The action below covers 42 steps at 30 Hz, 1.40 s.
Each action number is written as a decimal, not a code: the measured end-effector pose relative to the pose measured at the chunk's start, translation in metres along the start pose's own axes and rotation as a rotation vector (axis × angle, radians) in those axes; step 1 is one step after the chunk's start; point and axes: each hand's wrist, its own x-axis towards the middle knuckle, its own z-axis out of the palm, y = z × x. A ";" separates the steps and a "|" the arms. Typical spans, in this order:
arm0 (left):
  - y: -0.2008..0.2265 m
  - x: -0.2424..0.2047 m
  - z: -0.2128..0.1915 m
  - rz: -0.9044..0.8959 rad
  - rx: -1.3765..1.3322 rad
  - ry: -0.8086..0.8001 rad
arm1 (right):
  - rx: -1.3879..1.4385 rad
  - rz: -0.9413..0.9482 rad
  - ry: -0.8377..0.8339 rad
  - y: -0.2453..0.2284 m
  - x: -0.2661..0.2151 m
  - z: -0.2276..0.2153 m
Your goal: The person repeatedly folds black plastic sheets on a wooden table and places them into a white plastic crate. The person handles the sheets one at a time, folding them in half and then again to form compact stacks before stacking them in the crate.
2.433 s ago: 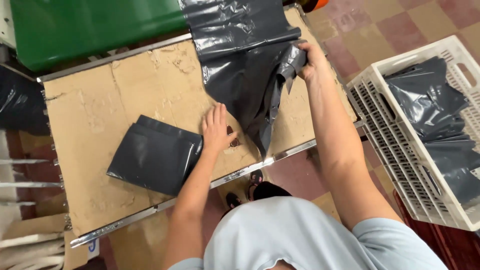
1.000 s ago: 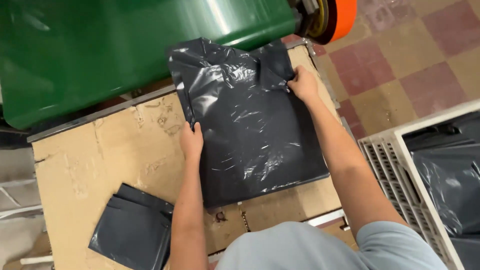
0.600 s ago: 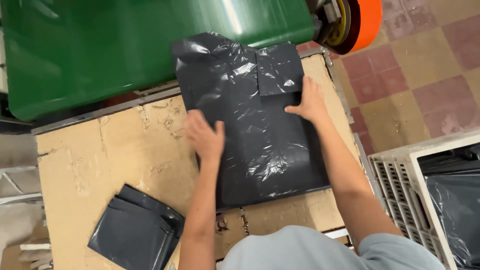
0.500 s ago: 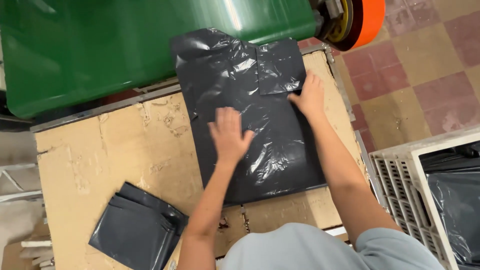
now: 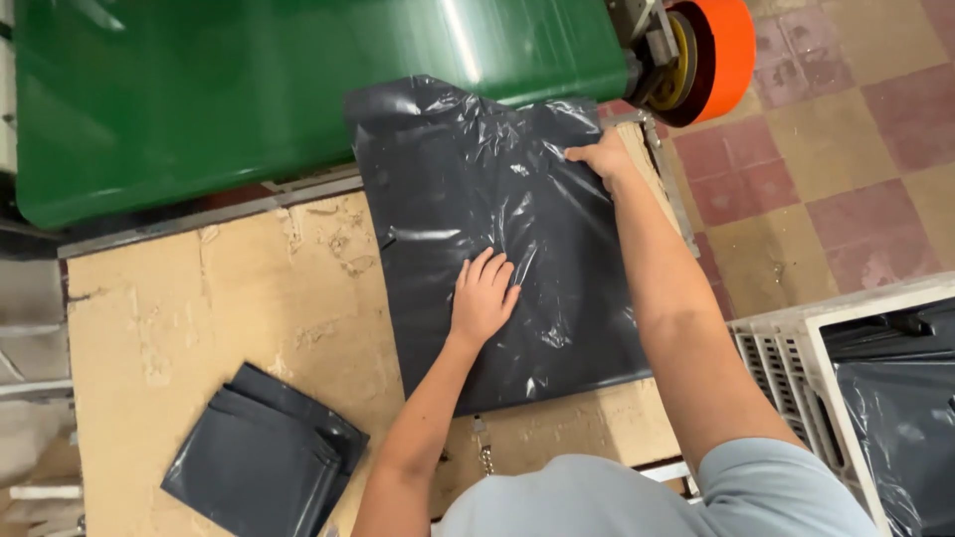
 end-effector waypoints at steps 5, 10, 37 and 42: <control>-0.033 0.010 -0.011 -0.301 -0.694 0.085 | 0.124 -0.582 0.020 -0.054 -0.137 -0.031; -0.097 -0.016 0.007 -0.864 -1.418 -0.077 | -0.104 -0.598 0.105 0.057 -0.243 -0.083; -0.059 -0.100 -0.136 -0.535 -0.793 0.225 | 0.280 -0.297 -0.128 0.081 -0.272 -0.082; -0.042 -0.075 -0.148 -0.374 -0.502 0.501 | 0.239 -0.529 0.037 0.058 -0.263 -0.096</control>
